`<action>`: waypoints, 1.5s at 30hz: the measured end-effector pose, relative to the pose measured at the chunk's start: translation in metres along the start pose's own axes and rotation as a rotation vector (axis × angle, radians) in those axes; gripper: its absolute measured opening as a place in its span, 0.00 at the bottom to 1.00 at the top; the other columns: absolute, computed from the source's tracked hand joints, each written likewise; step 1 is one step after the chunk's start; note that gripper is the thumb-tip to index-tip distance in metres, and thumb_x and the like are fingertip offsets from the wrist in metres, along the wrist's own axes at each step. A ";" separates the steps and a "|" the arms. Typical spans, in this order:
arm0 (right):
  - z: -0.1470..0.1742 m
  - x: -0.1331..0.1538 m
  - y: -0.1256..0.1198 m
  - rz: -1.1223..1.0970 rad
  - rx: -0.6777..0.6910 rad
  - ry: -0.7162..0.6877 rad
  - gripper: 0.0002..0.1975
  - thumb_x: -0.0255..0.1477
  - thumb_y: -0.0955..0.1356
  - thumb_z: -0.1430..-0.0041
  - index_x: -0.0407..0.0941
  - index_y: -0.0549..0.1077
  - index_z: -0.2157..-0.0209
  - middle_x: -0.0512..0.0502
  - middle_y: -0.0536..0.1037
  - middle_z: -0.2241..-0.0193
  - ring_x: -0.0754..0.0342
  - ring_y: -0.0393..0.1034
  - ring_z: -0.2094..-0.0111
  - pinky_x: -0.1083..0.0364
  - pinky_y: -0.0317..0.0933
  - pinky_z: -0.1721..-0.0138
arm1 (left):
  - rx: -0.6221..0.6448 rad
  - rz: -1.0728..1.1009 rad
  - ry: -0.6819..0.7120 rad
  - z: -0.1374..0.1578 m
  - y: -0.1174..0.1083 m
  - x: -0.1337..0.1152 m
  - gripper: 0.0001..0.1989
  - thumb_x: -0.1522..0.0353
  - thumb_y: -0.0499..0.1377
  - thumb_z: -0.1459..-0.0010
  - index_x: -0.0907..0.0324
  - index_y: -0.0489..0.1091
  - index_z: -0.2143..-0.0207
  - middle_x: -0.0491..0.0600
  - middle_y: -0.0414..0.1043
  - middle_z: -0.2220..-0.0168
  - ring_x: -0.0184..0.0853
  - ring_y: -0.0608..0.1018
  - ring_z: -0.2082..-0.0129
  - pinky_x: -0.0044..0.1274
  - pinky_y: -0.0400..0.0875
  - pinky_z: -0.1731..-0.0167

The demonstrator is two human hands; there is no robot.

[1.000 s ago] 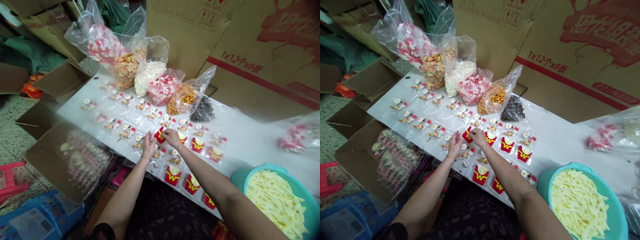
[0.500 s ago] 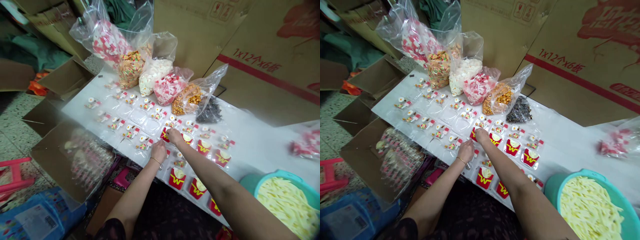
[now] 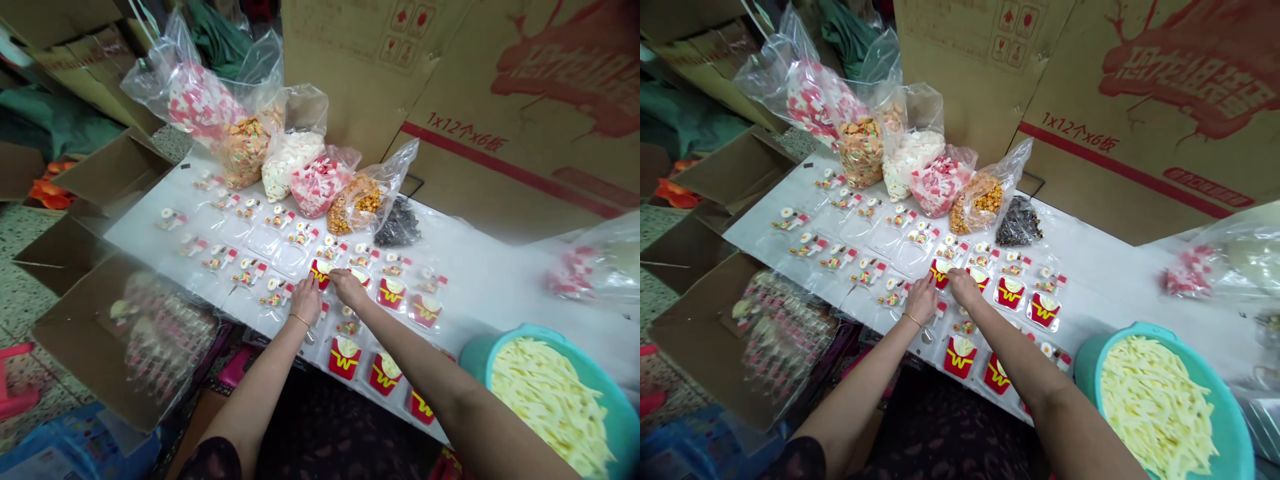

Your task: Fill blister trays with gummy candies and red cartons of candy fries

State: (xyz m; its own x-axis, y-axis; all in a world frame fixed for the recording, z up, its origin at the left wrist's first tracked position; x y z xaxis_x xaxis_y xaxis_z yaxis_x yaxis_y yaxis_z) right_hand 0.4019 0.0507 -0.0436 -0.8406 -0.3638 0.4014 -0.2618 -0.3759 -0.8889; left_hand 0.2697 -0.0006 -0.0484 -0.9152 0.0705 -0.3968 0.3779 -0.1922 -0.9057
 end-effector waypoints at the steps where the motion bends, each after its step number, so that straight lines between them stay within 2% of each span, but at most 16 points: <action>1: 0.002 0.000 0.001 -0.007 0.018 -0.017 0.17 0.19 0.58 0.46 0.42 0.70 0.57 0.42 0.70 0.54 0.53 0.62 0.53 0.56 0.55 0.53 | 0.012 -0.014 0.009 -0.003 -0.001 0.000 0.21 0.70 0.48 0.47 0.63 0.59 0.50 0.57 0.57 0.45 0.45 0.63 0.53 0.35 0.56 0.56; 7: -0.007 0.005 0.001 0.016 -0.033 0.058 0.17 0.19 0.58 0.47 0.42 0.69 0.57 0.42 0.68 0.53 0.53 0.60 0.52 0.55 0.53 0.53 | 0.053 -0.078 0.026 -0.012 0.002 -0.003 0.20 0.69 0.48 0.47 0.63 0.60 0.51 0.59 0.57 0.45 0.45 0.63 0.51 0.36 0.56 0.57; 10: -0.015 0.009 0.003 0.078 0.043 0.101 0.16 0.20 0.59 0.48 0.41 0.69 0.57 0.39 0.68 0.53 0.48 0.55 0.48 0.50 0.52 0.53 | 0.054 -0.082 0.027 -0.011 0.005 -0.004 0.19 0.69 0.49 0.47 0.63 0.61 0.52 0.58 0.57 0.45 0.44 0.63 0.51 0.36 0.56 0.57; 13: -0.023 0.009 0.003 0.071 0.110 0.088 0.15 0.21 0.61 0.49 0.44 0.69 0.59 0.42 0.69 0.53 0.46 0.50 0.45 0.46 0.51 0.52 | 0.069 -0.086 0.018 -0.010 0.005 -0.005 0.20 0.69 0.50 0.48 0.62 0.61 0.52 0.58 0.56 0.45 0.44 0.61 0.50 0.37 0.56 0.56; 16: -0.015 -0.003 -0.008 -0.005 0.018 0.102 0.15 0.22 0.59 0.47 0.44 0.70 0.60 0.43 0.71 0.55 0.50 0.58 0.49 0.49 0.51 0.51 | 0.075 -0.096 0.010 -0.008 0.003 -0.005 0.20 0.69 0.50 0.49 0.61 0.61 0.52 0.58 0.55 0.44 0.44 0.61 0.49 0.37 0.56 0.56; 18: 0.007 -0.018 -0.021 -0.101 -0.084 0.108 0.15 0.23 0.59 0.46 0.44 0.70 0.58 0.44 0.70 0.54 0.53 0.62 0.52 0.53 0.53 0.51 | 0.051 -0.100 -0.008 -0.005 0.001 -0.004 0.21 0.68 0.51 0.49 0.61 0.61 0.51 0.57 0.53 0.43 0.45 0.61 0.49 0.37 0.56 0.56; 22: 0.096 -0.054 -0.042 -0.349 -0.266 0.161 0.12 0.28 0.59 0.45 0.45 0.71 0.61 0.46 0.73 0.59 0.55 0.66 0.57 0.55 0.59 0.55 | -0.010 -0.063 -0.036 0.008 -0.003 -0.003 0.21 0.68 0.52 0.49 0.59 0.62 0.51 0.57 0.55 0.44 0.47 0.62 0.50 0.38 0.57 0.55; 25: 0.187 -0.078 -0.047 -0.405 -0.459 0.332 0.11 0.32 0.60 0.45 0.45 0.71 0.65 0.45 0.74 0.65 0.53 0.68 0.62 0.54 0.62 0.60 | -0.045 0.001 0.008 0.023 -0.001 -0.011 0.18 0.66 0.51 0.48 0.57 0.65 0.54 0.55 0.62 0.47 0.45 0.64 0.51 0.38 0.56 0.54; 28: 0.274 -0.099 -0.046 -0.343 -0.623 0.555 0.09 0.33 0.61 0.47 0.45 0.71 0.69 0.44 0.74 0.68 0.52 0.68 0.64 0.52 0.62 0.60 | -0.095 0.072 0.078 0.035 0.009 -0.033 0.17 0.64 0.49 0.46 0.58 0.67 0.56 0.56 0.65 0.50 0.44 0.67 0.53 0.37 0.59 0.54; 31: 0.352 -0.131 -0.044 -0.248 -0.783 0.799 0.09 0.33 0.62 0.50 0.44 0.71 0.72 0.43 0.74 0.69 0.50 0.67 0.63 0.50 0.60 0.59 | -0.041 0.163 0.236 0.044 0.028 -0.072 0.17 0.63 0.49 0.46 0.59 0.67 0.56 0.55 0.67 0.52 0.43 0.68 0.53 0.36 0.59 0.53; 33: 0.398 -0.154 -0.041 -0.247 -0.884 1.015 0.09 0.33 0.62 0.52 0.44 0.71 0.75 0.42 0.74 0.71 0.50 0.68 0.66 0.49 0.61 0.61 | 0.030 0.213 0.348 0.053 0.041 -0.105 0.17 0.63 0.50 0.47 0.57 0.68 0.57 0.54 0.67 0.52 0.42 0.68 0.53 0.36 0.59 0.53; 36: 0.450 -0.180 -0.035 -0.466 -0.970 1.265 0.11 0.35 0.64 0.55 0.42 0.71 0.74 0.44 0.74 0.76 0.52 0.68 0.75 0.52 0.63 0.71 | 0.128 0.246 0.474 0.068 0.057 -0.153 0.15 0.64 0.50 0.47 0.56 0.68 0.58 0.53 0.69 0.54 0.41 0.70 0.54 0.35 0.62 0.54; 38: 0.475 -0.191 -0.032 -0.654 -1.010 1.297 0.14 0.37 0.64 0.55 0.41 0.72 0.71 0.46 0.73 0.79 0.54 0.67 0.80 0.55 0.62 0.76 | 0.161 0.253 0.539 0.075 0.065 -0.181 0.15 0.64 0.50 0.46 0.57 0.68 0.58 0.53 0.70 0.55 0.40 0.70 0.55 0.34 0.63 0.55; 40: 0.501 -0.199 -0.031 -0.708 -1.126 1.316 0.18 0.39 0.62 0.53 0.40 0.72 0.68 0.48 0.72 0.81 0.56 0.65 0.82 0.56 0.62 0.77 | 0.157 0.253 0.609 0.078 0.070 -0.206 0.16 0.64 0.50 0.46 0.57 0.67 0.57 0.53 0.70 0.55 0.39 0.71 0.55 0.35 0.64 0.55; 43: 0.552 -0.206 -0.031 -0.481 -1.393 1.423 0.21 0.41 0.59 0.50 0.39 0.72 0.66 0.45 0.74 0.78 0.55 0.67 0.77 0.54 0.62 0.72 | 0.120 0.213 0.716 0.083 0.074 -0.242 0.17 0.63 0.50 0.45 0.57 0.65 0.54 0.54 0.67 0.53 0.41 0.69 0.53 0.37 0.62 0.54; 45: 0.591 -0.207 -0.026 -0.326 -1.495 1.489 0.20 0.41 0.61 0.51 0.39 0.72 0.68 0.43 0.74 0.73 0.54 0.68 0.72 0.54 0.62 0.67 | 0.110 0.170 0.797 0.087 0.076 -0.264 0.19 0.63 0.50 0.45 0.57 0.63 0.52 0.55 0.65 0.50 0.41 0.68 0.52 0.37 0.62 0.54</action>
State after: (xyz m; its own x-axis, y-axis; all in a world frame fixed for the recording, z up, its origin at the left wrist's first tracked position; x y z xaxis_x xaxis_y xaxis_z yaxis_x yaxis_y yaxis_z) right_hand 0.8624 -0.3681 0.0268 -0.1547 0.6133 0.7746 0.1082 0.7898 -0.6037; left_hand 0.5282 -0.1195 0.0004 -0.4570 0.6981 -0.5512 0.4484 -0.3544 -0.8206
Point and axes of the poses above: each hand's wrist, its own z-axis away from the middle knuckle, its own y-axis out of the palm, x = y × z, the point moved 1 cm from there along -z, towards the middle knuckle
